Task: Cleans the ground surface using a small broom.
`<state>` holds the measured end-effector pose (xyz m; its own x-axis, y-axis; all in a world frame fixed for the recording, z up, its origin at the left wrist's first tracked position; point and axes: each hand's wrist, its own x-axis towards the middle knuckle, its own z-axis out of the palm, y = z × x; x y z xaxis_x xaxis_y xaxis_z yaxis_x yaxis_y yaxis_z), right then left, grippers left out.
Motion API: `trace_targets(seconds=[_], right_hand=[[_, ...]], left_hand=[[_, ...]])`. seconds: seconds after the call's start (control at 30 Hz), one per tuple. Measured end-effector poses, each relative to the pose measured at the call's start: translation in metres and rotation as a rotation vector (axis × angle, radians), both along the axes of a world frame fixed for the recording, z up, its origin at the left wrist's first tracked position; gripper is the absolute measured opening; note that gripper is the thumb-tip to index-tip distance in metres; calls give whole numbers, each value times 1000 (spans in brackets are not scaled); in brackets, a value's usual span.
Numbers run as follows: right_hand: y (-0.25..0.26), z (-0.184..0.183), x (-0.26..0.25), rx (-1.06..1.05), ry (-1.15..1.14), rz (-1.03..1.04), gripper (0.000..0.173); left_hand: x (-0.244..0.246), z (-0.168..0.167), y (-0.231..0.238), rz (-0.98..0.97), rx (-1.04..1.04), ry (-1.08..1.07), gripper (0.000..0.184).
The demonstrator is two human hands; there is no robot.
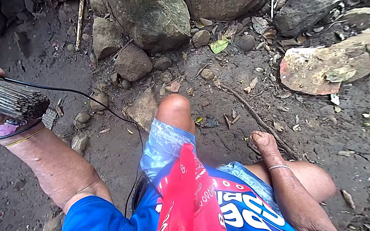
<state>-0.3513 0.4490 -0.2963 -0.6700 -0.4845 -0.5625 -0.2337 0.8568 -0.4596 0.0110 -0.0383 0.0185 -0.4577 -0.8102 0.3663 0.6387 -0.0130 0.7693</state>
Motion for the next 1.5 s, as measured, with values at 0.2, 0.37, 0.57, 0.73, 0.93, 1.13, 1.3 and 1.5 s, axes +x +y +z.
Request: trace_targets(seconds=[0.2, 0.37, 0.57, 0.73, 0.93, 1.13, 1.3, 1.5], right_hand=[[-1, -1, -1, 21, 2, 24, 39], [-2, -3, -1, 10, 6, 27, 40], [-3, -2, 0, 2, 0, 28, 39], [1, -6, -1, -25, 11, 28, 39], [-1, -4, 0, -14, 5, 14, 39], [-2, -4, 0, -5, 4, 19, 39], [-1, -4, 0, -5, 14, 34, 40], [2, -5, 0, -26, 22, 38, 39]], left_hand=[[37, -20, -40, -12, -115, -212, 27], [27, -15, -37, -69, -209, -177, 20], [16, -8, -40, -73, -114, 11, 34], [5, -2, -29, -66, -2, 70, 25], [4, -5, -29, -95, -7, 83, 28], [8, -5, -32, -141, 3, 91, 26], [10, -6, -36, -115, 17, 127, 23], [12, -9, -41, -177, -4, 128, 27]])
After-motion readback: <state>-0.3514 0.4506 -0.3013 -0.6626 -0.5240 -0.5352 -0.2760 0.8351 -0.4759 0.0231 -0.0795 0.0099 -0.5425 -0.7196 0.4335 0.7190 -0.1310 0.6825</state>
